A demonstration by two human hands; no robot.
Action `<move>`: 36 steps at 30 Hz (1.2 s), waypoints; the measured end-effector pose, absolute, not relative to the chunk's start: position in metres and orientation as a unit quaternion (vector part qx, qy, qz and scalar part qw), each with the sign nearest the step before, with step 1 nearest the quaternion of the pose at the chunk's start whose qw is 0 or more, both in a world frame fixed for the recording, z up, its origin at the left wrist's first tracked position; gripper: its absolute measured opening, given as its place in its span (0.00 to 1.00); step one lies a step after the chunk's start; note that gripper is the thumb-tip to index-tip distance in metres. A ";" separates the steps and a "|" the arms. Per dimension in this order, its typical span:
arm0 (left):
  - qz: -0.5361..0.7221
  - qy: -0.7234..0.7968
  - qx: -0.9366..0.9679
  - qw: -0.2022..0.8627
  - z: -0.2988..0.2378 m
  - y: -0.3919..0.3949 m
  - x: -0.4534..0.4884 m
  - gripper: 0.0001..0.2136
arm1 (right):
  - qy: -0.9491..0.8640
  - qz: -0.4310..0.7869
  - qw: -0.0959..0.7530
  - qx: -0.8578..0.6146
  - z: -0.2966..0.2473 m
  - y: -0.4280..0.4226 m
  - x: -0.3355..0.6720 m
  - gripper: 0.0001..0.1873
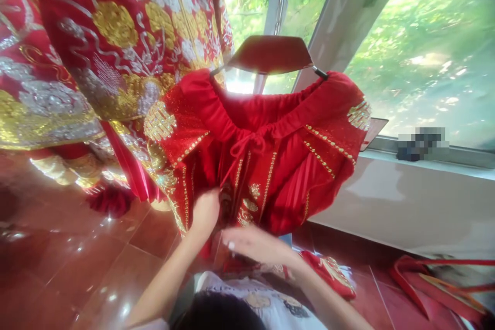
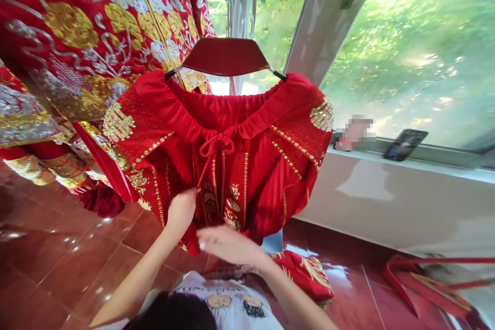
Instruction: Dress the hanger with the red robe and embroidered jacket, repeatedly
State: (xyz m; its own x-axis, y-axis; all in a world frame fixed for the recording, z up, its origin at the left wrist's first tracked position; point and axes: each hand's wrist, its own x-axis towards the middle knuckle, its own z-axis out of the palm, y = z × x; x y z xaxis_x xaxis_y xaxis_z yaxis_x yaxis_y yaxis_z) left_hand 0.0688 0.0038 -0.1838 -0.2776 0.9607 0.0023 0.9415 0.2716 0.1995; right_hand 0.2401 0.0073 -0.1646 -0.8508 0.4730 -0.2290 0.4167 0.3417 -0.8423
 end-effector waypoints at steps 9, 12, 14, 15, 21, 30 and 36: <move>-0.052 0.784 0.595 0.169 -0.204 0.000 0.074 0.12 | -0.783 0.056 0.590 -0.188 -0.061 0.093 0.276 0.19; -0.070 0.774 0.596 0.203 -0.208 0.006 0.077 0.12 | -0.825 0.082 0.526 -0.189 -0.054 0.114 0.265 0.20; -0.069 0.769 0.599 0.212 -0.216 0.008 0.075 0.16 | -0.843 0.099 0.496 -0.185 -0.054 0.118 0.262 0.20; -0.067 0.766 0.601 0.216 -0.220 0.009 0.073 0.17 | -0.847 0.104 0.488 -0.181 -0.055 0.117 0.261 0.20; -0.042 0.729 0.635 0.251 -0.235 -0.001 0.074 0.12 | -0.767 0.076 0.584 -0.254 -0.073 0.089 0.251 0.14; 0.022 0.528 0.741 0.414 -0.233 -0.043 0.110 0.09 | -0.631 0.413 0.584 -0.301 -0.086 0.082 0.232 0.15; 0.008 0.523 0.736 0.429 -0.219 -0.052 0.104 0.08 | -0.567 0.544 0.554 -0.276 -0.069 0.076 0.227 0.12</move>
